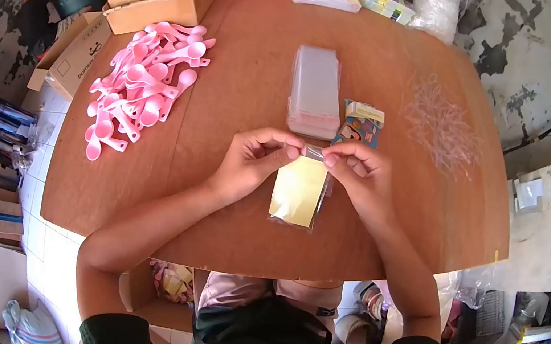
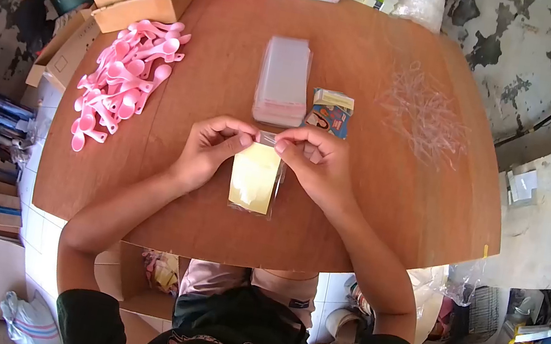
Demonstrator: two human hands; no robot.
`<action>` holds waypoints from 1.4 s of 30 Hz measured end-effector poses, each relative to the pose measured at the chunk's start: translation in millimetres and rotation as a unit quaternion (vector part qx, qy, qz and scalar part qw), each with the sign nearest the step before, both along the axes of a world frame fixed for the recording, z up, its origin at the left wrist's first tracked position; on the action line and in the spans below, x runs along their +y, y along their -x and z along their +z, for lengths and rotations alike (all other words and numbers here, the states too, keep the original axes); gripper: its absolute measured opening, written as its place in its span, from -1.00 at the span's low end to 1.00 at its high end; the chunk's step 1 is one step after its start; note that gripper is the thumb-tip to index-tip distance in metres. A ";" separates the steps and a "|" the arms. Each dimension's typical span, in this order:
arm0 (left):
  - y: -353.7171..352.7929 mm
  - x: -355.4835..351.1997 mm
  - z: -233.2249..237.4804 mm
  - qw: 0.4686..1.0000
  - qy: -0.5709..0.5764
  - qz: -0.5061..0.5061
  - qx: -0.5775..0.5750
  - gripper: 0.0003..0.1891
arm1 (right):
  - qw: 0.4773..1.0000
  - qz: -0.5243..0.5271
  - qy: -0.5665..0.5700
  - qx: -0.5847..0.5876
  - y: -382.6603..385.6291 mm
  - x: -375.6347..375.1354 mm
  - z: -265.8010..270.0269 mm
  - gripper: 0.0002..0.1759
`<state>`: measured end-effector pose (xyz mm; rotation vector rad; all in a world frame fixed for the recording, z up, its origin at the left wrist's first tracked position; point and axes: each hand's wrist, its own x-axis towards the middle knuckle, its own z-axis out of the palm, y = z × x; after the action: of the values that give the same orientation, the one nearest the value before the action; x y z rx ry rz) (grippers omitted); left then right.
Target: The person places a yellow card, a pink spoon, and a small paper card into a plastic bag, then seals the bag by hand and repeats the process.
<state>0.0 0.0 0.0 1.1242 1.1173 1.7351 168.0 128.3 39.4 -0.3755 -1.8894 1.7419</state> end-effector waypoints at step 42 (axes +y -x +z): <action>3.1 6.1 3.7 0.999 0.043 -0.017 0.006 -0.54 | 0.997 -0.033 0.028 0.067 2.4 9.7 -9.2 -0.74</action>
<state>-3.1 6.1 3.7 1.0960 1.1638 1.6400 165.6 138.0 30.2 -0.3300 -1.7178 1.7340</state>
